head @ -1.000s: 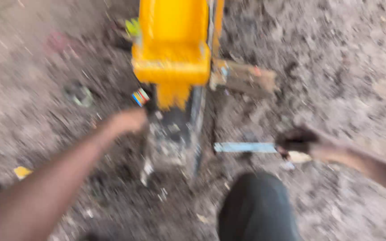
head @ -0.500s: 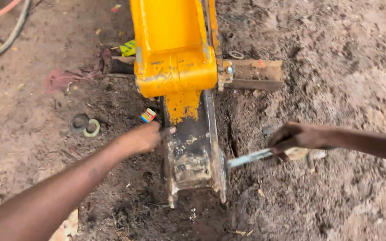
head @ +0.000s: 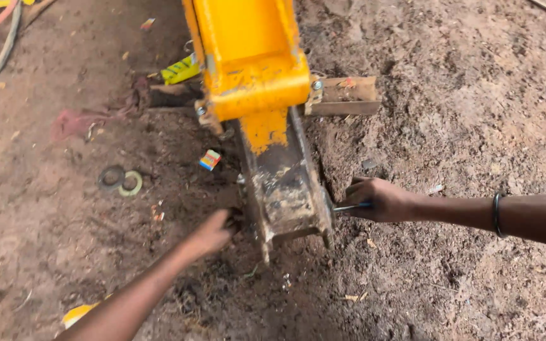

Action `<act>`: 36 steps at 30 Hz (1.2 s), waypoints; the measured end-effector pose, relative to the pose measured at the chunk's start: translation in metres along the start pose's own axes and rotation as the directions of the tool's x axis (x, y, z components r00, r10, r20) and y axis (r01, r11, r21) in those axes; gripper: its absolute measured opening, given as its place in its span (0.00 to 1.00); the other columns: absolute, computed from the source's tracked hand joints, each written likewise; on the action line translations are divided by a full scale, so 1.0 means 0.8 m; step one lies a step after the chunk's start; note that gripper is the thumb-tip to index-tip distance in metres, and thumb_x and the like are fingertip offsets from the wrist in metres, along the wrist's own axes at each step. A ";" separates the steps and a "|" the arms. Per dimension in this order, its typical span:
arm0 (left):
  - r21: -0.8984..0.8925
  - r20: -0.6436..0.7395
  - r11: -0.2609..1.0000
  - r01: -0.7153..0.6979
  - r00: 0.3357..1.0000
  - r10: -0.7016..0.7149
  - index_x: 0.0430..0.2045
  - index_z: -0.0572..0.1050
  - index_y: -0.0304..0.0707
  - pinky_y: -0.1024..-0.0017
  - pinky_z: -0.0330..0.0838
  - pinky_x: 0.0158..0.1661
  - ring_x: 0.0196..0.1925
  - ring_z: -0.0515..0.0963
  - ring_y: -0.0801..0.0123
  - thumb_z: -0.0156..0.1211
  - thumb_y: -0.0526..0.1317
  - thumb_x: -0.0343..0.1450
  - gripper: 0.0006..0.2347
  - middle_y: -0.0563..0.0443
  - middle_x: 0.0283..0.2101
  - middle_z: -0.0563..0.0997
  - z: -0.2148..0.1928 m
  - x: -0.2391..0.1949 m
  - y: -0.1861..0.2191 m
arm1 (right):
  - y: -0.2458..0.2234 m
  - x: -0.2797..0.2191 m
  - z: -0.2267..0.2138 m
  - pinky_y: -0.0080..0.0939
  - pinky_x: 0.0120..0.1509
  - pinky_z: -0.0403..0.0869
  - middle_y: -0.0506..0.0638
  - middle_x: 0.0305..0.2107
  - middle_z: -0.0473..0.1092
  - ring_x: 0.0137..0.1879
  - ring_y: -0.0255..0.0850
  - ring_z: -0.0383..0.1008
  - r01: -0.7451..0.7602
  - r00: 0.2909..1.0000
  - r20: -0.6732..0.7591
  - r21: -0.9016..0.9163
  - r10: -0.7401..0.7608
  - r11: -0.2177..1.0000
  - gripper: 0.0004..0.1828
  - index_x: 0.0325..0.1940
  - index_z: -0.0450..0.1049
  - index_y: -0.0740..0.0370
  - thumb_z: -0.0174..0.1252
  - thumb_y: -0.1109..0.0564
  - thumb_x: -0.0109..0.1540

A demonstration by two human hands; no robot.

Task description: The person uses a tape measure to repeatedly measure the width and length of a yellow metal component attached to a larger machine. The person adjusts the tape measure and repositions it multiple times to take different measurements.

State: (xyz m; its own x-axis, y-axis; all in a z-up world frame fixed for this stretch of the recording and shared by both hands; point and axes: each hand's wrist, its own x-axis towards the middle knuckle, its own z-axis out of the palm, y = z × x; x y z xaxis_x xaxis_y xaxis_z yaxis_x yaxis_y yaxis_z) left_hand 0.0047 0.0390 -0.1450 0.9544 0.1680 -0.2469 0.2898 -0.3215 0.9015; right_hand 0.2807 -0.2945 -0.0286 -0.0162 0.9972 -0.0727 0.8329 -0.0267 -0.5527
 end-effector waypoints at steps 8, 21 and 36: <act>0.107 -0.117 0.969 0.223 0.971 -0.210 0.39 0.79 0.26 0.62 0.79 0.30 0.28 0.83 0.60 0.56 0.31 0.69 0.09 0.40 0.33 0.85 0.010 0.014 0.028 | 0.003 -0.001 -0.016 0.42 0.54 0.71 0.45 0.41 0.73 0.47 0.40 0.69 0.406 0.913 0.267 -0.679 -0.309 0.612 0.34 0.67 0.67 0.46 0.66 0.55 0.57; 0.315 -0.125 0.841 0.440 0.897 -0.423 0.48 0.74 0.29 0.69 0.75 0.40 0.35 0.80 0.63 0.43 0.37 0.76 0.13 0.38 0.41 0.80 0.024 0.050 0.014 | 0.006 0.028 -0.011 0.41 0.56 0.72 0.45 0.36 0.72 0.47 0.39 0.72 0.489 0.872 0.429 -0.758 -0.236 0.431 0.17 0.52 0.71 0.49 0.66 0.50 0.62; -0.197 0.376 -0.897 -0.395 0.815 -0.441 0.52 0.71 0.27 0.77 0.72 0.52 0.43 0.72 0.71 0.32 0.39 0.81 0.17 0.35 0.47 0.76 0.038 0.112 -0.080 | -0.015 0.040 -0.025 0.46 0.47 0.78 0.50 0.51 0.71 0.58 0.46 0.70 0.499 0.858 0.478 -0.694 -0.185 0.519 0.19 0.55 0.70 0.49 0.60 0.47 0.61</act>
State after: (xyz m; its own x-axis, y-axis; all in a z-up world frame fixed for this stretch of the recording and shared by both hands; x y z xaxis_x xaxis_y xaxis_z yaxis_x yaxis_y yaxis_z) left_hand 0.0739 0.0465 -0.2359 0.6768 -0.0715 -0.7327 -0.6512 0.4061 -0.6411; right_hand 0.2812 -0.2608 -0.0074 -0.4328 0.8277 -0.3572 0.8082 0.5318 0.2530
